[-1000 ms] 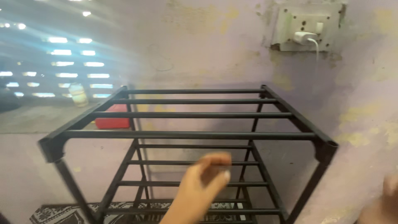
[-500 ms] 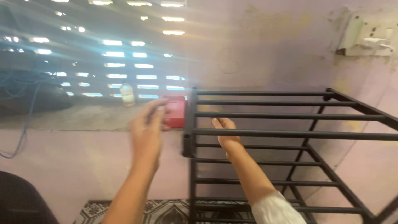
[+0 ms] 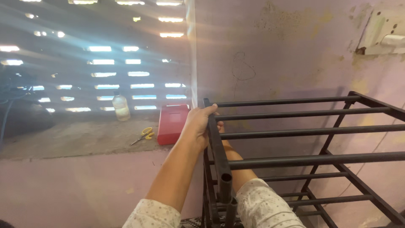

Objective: The person assembles a black metal frame by inserting vertical rods into horizontal bars. They repeatedly insert and remove rods from different positions on the frame, adjusting the structure while working on a patterned rug.

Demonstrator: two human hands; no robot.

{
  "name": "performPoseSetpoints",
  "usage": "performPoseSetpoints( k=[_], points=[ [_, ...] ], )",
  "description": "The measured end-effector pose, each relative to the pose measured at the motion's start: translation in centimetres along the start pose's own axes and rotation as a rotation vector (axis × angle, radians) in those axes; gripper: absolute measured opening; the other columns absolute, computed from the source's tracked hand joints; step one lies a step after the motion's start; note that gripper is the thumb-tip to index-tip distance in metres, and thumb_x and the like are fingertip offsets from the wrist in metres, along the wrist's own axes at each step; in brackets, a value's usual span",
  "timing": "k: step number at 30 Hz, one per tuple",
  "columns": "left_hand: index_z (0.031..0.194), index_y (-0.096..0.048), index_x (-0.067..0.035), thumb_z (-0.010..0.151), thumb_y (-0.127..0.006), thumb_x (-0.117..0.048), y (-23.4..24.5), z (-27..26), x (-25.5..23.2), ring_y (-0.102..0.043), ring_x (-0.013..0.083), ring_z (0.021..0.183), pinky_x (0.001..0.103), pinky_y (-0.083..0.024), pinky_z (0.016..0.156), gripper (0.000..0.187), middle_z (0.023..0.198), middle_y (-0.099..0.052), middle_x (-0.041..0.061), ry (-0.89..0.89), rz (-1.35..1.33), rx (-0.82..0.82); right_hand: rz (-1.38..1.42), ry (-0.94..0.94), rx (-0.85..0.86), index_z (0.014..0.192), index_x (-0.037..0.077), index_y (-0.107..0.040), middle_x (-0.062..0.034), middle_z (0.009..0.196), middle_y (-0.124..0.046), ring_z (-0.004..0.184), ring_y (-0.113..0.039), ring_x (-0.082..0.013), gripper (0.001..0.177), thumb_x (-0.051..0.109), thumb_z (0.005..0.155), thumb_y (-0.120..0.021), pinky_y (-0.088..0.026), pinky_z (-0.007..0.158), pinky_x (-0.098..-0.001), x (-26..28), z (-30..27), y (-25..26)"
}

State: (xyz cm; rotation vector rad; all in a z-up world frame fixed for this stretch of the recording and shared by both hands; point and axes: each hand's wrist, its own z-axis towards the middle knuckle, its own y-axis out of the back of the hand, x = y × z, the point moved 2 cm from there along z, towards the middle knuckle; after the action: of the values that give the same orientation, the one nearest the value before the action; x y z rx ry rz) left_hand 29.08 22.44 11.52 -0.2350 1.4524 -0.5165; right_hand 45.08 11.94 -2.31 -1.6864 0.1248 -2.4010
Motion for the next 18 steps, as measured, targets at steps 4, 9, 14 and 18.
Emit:
performPoseSetpoints(
  k=[4,9,14,18],
  points=[
    [0.089,-0.057,0.001,0.091,-0.065,-0.013,-0.9,0.2,0.7,-0.058,0.018,0.052,0.03,-0.046,0.043,0.017,0.071,-0.058,0.013,0.0,-0.001,-0.101,-0.035,0.008,0.004,0.122,0.0,-0.064,-0.0121,0.103,-0.067,0.085,-0.067,-0.0222,0.036,0.03,0.106,-0.05,-0.056,0.066,-0.0315,0.0,-0.5,-0.5],
    [0.09,-0.058,0.003,0.088,-0.064,-0.01,-1.2,0.0,-0.1,-0.058,0.0179,0.05,0.029,-0.046,0.041,0.014,0.069,-0.059,0.014,-0.048,0.037,-0.128,-0.063,0.022,0.017,0.121,0.001,-0.064,-0.0117,0.102,-0.067,0.086,-0.068,-0.022,0.036,0.03,0.105,-0.05,-0.056,0.067,-0.0319,0.3,-0.9,-1.6],
    [0.09,-0.059,0.003,0.087,-0.065,-0.01,-1.5,-0.1,0.3,-0.058,0.0174,0.049,0.027,-0.045,0.041,0.015,0.069,-0.059,0.014,-0.048,0.02,-0.158,-0.084,0.03,0.018,0.121,0.002,-0.064,-0.0112,0.102,-0.068,0.086,-0.068,-0.0218,0.035,0.029,0.105,-0.05,-0.057,0.067,-0.0323,0.7,-1.4,-1.6],
    [0.087,-0.056,0.001,0.087,-0.065,-0.013,-1.0,0.6,1.0,-0.056,0.0199,0.05,0.032,-0.046,0.044,0.017,0.068,-0.057,0.011,-0.038,-0.06,-0.129,-0.105,0.048,0.027,0.12,0.002,-0.064,-0.0108,0.102,-0.068,0.086,-0.068,-0.0216,0.034,0.029,0.105,-0.05,-0.057,0.068,-0.0326,2.0,-1.5,-2.6]
  ],
)
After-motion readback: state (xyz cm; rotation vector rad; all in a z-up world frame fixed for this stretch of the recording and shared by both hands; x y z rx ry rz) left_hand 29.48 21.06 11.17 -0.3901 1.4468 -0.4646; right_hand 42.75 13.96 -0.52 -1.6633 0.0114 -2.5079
